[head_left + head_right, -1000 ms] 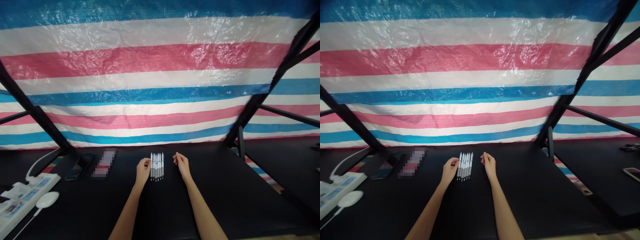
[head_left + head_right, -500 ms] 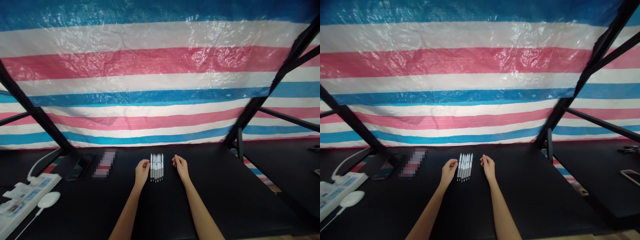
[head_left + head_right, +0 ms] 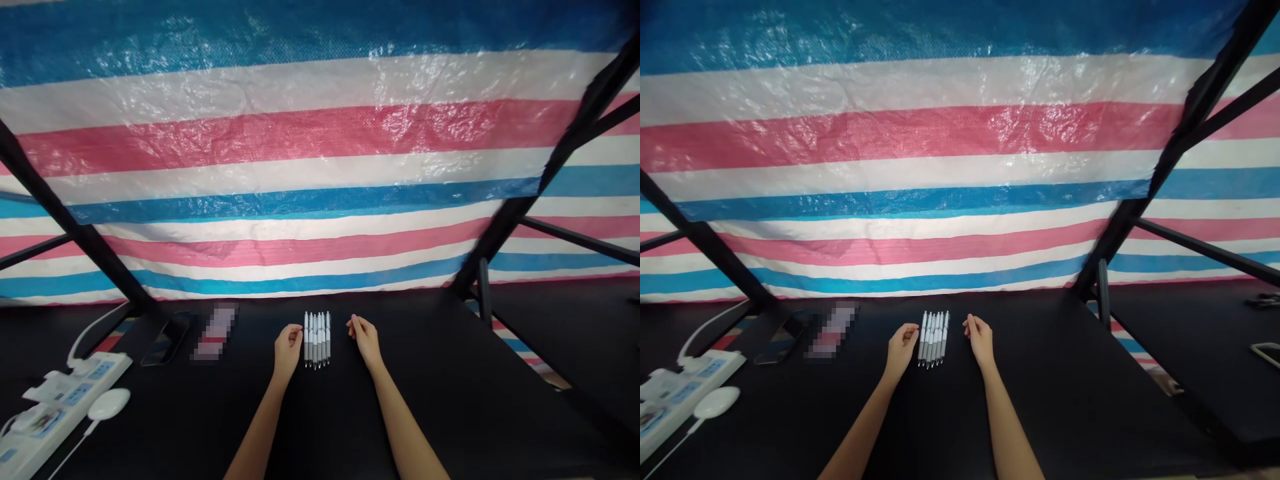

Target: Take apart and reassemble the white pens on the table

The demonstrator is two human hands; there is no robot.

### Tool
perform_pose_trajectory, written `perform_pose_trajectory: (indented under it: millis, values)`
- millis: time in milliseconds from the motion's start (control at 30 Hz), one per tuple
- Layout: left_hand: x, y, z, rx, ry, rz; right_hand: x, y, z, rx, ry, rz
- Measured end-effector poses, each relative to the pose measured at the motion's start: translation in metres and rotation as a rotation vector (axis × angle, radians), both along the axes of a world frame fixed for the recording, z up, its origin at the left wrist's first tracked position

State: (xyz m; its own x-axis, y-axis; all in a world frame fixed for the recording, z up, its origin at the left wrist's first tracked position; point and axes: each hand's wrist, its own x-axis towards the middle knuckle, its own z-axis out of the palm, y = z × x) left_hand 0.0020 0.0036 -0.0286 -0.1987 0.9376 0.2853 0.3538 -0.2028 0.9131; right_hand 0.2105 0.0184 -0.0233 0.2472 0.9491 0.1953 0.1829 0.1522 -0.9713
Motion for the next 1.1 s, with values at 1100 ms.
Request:
perform_pose_trajectory:
  millis: [1100]
  values:
    - [0.0, 0.0012, -0.0031, 0.005, -0.027, 0.002, -0.0002, -0.002, -0.0012, -0.008, -0.03, 0.008]
